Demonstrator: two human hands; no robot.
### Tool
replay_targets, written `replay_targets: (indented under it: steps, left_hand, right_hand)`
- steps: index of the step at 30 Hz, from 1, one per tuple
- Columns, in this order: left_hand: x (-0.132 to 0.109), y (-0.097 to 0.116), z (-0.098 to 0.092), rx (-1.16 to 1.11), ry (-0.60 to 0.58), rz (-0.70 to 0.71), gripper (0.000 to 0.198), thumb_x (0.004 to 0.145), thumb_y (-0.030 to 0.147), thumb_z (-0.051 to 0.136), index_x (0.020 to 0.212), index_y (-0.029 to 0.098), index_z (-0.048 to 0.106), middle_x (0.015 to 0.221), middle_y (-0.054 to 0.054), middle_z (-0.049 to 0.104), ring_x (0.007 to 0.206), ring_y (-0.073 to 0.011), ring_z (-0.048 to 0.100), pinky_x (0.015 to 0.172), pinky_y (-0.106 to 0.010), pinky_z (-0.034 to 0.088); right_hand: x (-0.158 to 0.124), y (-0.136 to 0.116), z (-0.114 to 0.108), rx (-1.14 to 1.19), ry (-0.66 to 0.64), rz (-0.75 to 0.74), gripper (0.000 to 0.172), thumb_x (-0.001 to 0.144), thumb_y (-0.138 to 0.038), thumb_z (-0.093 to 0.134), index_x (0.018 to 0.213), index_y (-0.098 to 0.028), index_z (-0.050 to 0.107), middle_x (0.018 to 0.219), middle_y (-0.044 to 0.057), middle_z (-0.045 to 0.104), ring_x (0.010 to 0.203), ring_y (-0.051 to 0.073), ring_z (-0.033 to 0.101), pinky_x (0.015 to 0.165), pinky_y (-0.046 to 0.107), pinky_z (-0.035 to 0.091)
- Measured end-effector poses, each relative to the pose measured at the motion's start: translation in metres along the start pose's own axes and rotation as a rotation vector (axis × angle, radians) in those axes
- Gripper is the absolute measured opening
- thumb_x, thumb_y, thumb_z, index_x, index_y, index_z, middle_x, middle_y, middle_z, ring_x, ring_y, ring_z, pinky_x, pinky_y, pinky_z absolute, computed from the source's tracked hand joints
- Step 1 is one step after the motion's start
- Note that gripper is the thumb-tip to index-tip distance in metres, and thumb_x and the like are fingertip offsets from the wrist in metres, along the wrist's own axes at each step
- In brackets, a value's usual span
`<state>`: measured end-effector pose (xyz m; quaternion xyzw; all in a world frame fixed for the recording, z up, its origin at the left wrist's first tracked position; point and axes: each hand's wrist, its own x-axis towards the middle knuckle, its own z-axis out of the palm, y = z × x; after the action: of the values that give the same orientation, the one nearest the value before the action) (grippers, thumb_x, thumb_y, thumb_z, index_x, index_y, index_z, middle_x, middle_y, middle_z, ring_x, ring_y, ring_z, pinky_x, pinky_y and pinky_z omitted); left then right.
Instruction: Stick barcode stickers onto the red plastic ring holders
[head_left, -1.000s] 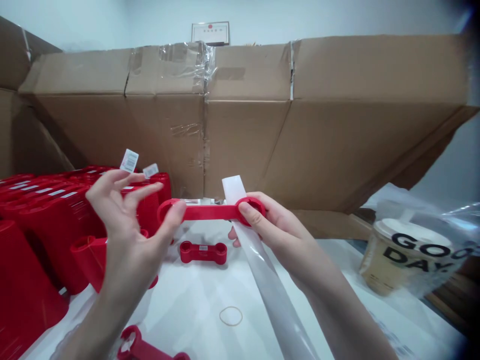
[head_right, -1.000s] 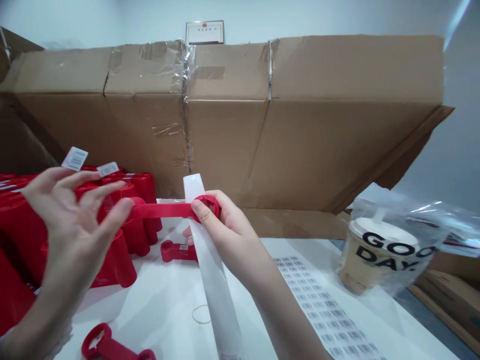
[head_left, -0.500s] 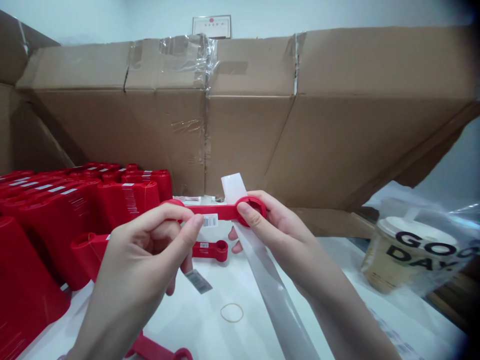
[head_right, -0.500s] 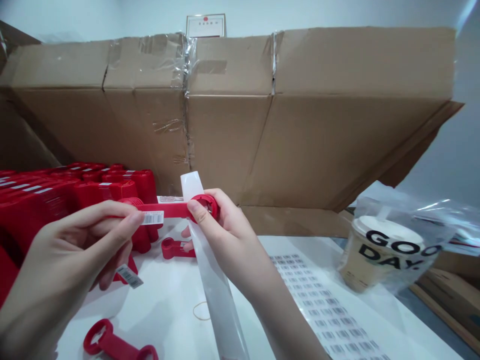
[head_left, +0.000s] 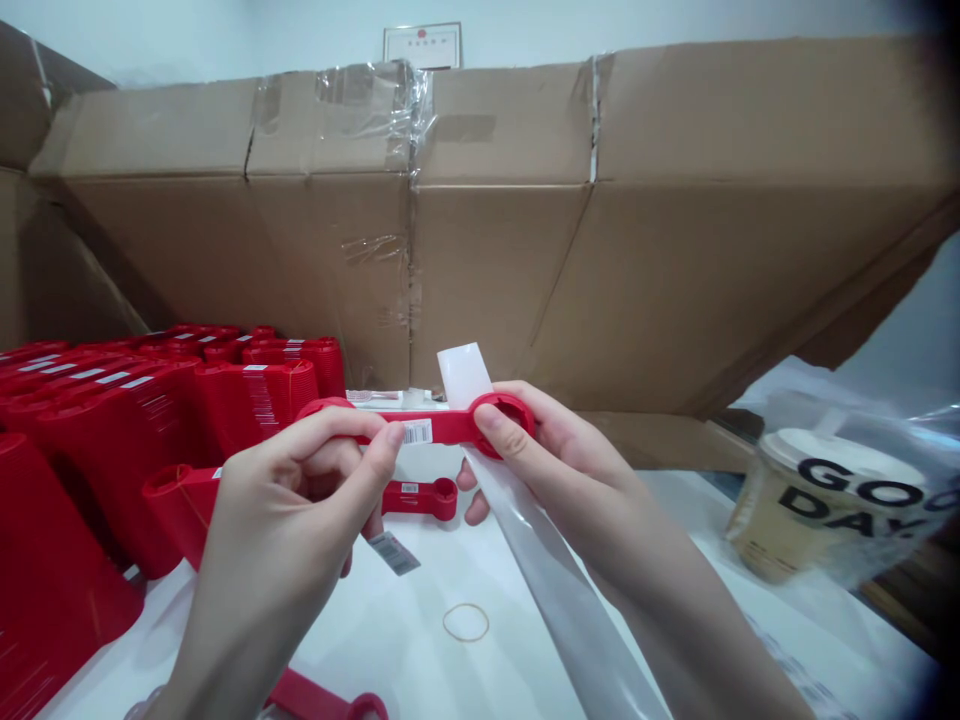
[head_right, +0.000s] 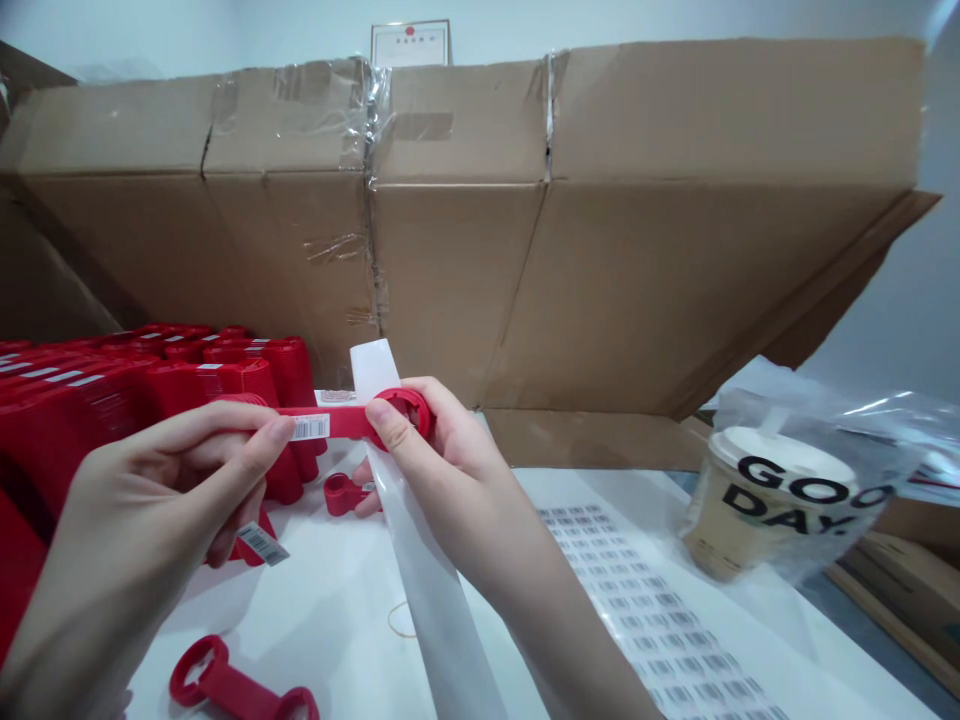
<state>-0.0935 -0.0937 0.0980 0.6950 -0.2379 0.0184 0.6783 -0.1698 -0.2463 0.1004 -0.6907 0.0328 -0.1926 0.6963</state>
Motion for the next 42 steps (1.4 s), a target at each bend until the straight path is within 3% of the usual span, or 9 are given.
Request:
replay_targets:
  steps: [16, 23, 28, 30, 32, 35, 37, 40, 42]
  left_hand:
    - [0.006, -0.007, 0.004, 0.024, 0.000, 0.010, 0.023, 0.085, 0.040, 0.070, 0.077, 0.019, 0.066, 0.048, 0.005, 0.042, 0.044, -0.0055, 0.033, 0.042, -0.014, 0.030]
    - [0.033, -0.038, -0.002, 0.167, -0.073, 0.068, 0.054, 0.080, 0.056, 0.076, 0.066, 0.018, 0.041, 0.050, 0.004, 0.049, 0.044, -0.0057, 0.039, 0.042, -0.015, 0.030]
    - [0.032, -0.023, -0.016, -0.140, -0.083, 0.113, 0.039, 0.094, 0.055, 0.059, 0.079, 0.021, 0.046, 0.052, 0.005, 0.051, 0.041, -0.0081, 0.045, 0.039, -0.018, 0.037]
    - [0.025, -0.013, -0.016, -0.236, 0.087, 0.237, 0.024, 0.099, 0.044, 0.053, 0.089, 0.023, 0.048, 0.065, 0.003, 0.057, 0.054, -0.0111, 0.057, 0.053, -0.023, 0.052]
    - [0.020, -0.010, -0.010, -0.201, 0.266, 0.395, 0.023, 0.094, 0.034, 0.060, 0.101, 0.025, 0.040, 0.096, -0.002, 0.062, 0.088, -0.0153, 0.068, 0.087, -0.031, 0.059]
    - [0.022, -0.020, 0.002, -0.027, 0.283, 0.596, 0.066, 0.076, 0.028, 0.082, 0.111, 0.026, 0.026, 0.140, -0.011, 0.041, 0.137, -0.0205, 0.048, 0.124, -0.040, 0.036]
    - [0.027, -0.033, 0.008, 0.038, 0.226, 0.633, 0.079, 0.068, 0.027, 0.088, 0.116, 0.026, 0.025, 0.148, -0.014, 0.029, 0.145, -0.0244, 0.039, 0.124, -0.045, 0.036]
    - [0.037, -0.047, 0.010, -0.032, 0.132, 0.548, 0.072, 0.075, 0.027, 0.084, 0.118, 0.028, 0.026, 0.148, -0.012, 0.031, 0.134, -0.0230, 0.053, 0.102, -0.039, 0.056]
    - [0.042, -0.048, 0.008, -0.124, 0.049, 0.476, 0.064, 0.080, 0.025, 0.080, 0.116, 0.029, 0.027, 0.145, -0.009, 0.037, 0.126, -0.0198, 0.059, 0.093, -0.032, 0.060]
  right_hand:
    - [-0.001, -0.001, 0.003, 0.017, 0.013, -0.033, 0.026, 0.093, -0.044, 0.068, 0.094, -0.021, 0.058, 0.081, 0.001, 0.064, 0.063, 0.012, 0.065, 0.061, 0.022, 0.056]
    - [0.001, 0.003, 0.000, -0.117, 0.104, 0.013, 0.035, 0.092, -0.055, 0.066, 0.096, -0.022, 0.058, 0.077, 0.000, 0.062, 0.060, 0.011, 0.064, 0.061, 0.022, 0.053]
    - [0.003, -0.001, -0.004, -0.128, 0.170, 0.024, 0.035, 0.094, -0.056, 0.063, 0.094, -0.021, 0.056, 0.080, 0.001, 0.061, 0.062, 0.012, 0.062, 0.057, 0.022, 0.052]
    - [0.005, -0.001, -0.007, -0.118, 0.145, 0.007, 0.035, 0.094, -0.054, 0.064, 0.095, -0.021, 0.055, 0.077, 0.000, 0.062, 0.059, 0.012, 0.062, 0.055, 0.022, 0.050]
    - [0.006, 0.000, -0.008, -0.113, 0.135, 0.000, 0.035, 0.094, -0.055, 0.063, 0.096, -0.021, 0.054, 0.076, 0.000, 0.063, 0.057, 0.012, 0.063, 0.053, 0.022, 0.048]
    - [0.007, 0.006, -0.004, -0.107, 0.094, -0.005, 0.036, 0.094, -0.057, 0.062, 0.102, -0.023, 0.055, 0.078, 0.001, 0.064, 0.059, 0.014, 0.064, 0.056, 0.025, 0.050]
    - [0.005, 0.010, 0.000, -0.094, 0.058, -0.042, 0.034, 0.095, -0.056, 0.062, 0.103, -0.024, 0.056, 0.079, 0.000, 0.063, 0.060, 0.014, 0.064, 0.059, 0.027, 0.052]
    - [0.003, 0.013, 0.003, -0.155, 0.036, -0.092, 0.028, 0.098, -0.051, 0.059, 0.100, -0.024, 0.056, 0.077, -0.002, 0.059, 0.061, 0.011, 0.062, 0.062, 0.025, 0.052]
    - [0.003, 0.012, 0.001, -0.207, 0.034, -0.088, 0.027, 0.100, -0.050, 0.057, 0.098, -0.023, 0.054, 0.076, -0.003, 0.059, 0.061, 0.010, 0.061, 0.062, 0.024, 0.050]
